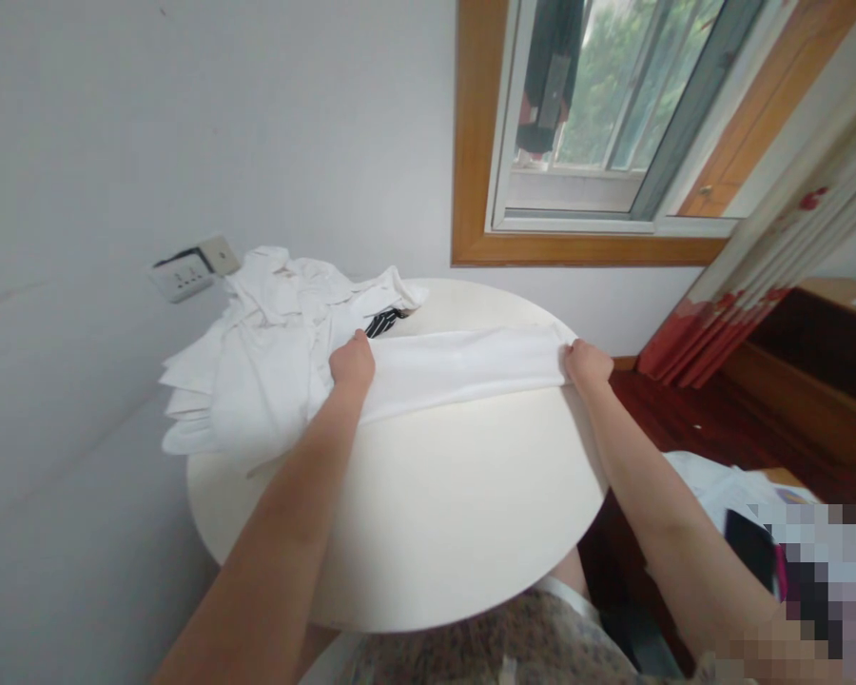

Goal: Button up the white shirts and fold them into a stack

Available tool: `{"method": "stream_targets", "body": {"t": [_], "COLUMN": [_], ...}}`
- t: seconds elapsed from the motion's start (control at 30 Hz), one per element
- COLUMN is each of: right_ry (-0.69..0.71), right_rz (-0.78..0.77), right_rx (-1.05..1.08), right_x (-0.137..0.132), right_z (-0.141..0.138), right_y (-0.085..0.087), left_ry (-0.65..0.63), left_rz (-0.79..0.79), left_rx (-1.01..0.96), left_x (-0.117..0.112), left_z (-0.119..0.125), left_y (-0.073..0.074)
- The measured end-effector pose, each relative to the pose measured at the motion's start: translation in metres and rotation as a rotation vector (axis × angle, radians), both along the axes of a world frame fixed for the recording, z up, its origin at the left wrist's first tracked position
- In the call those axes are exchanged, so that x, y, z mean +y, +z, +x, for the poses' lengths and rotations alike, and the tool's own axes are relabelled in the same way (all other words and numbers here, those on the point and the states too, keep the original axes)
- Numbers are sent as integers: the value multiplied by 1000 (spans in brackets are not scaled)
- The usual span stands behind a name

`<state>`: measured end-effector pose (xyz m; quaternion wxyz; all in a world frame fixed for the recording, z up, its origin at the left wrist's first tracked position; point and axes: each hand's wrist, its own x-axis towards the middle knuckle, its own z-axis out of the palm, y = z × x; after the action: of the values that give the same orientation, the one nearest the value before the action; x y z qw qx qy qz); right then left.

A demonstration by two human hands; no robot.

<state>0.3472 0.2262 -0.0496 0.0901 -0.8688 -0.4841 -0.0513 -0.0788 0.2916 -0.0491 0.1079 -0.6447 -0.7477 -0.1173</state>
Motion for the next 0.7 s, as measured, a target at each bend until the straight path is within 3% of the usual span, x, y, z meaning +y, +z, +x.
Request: {"method": "stream_targets", "body": {"t": [0.13, 0.2, 0.3, 0.4, 0.5, 0.6, 0.7], "right_ry": [10, 98, 363, 689, 865, 852, 824], "right_rz": [42, 132, 203, 101, -57, -160, -159], "right_rx": [-66, -147, -195, -124, -34, 60, 106], "right_x": [-4, -4, 1, 15, 29, 37, 40], "right_z": [-2, -11, -42, -88, -128, -149, -152], "right_y": [5, 14, 33, 43, 35, 13, -6], "left_ry": [-10, -19, -20, -17, -46, -62, -56], "left_rz": [9, 47, 87, 101, 83, 55, 79], "left_rx": [-6, -7, -12, -28, -54, -62, -50], "left_x": [-6, -10, -12, -12, -12, -13, -15], "left_z": [4, 6, 7, 7, 6, 4, 4], "left_y": [4, 6, 7, 6, 5, 4, 8]}}
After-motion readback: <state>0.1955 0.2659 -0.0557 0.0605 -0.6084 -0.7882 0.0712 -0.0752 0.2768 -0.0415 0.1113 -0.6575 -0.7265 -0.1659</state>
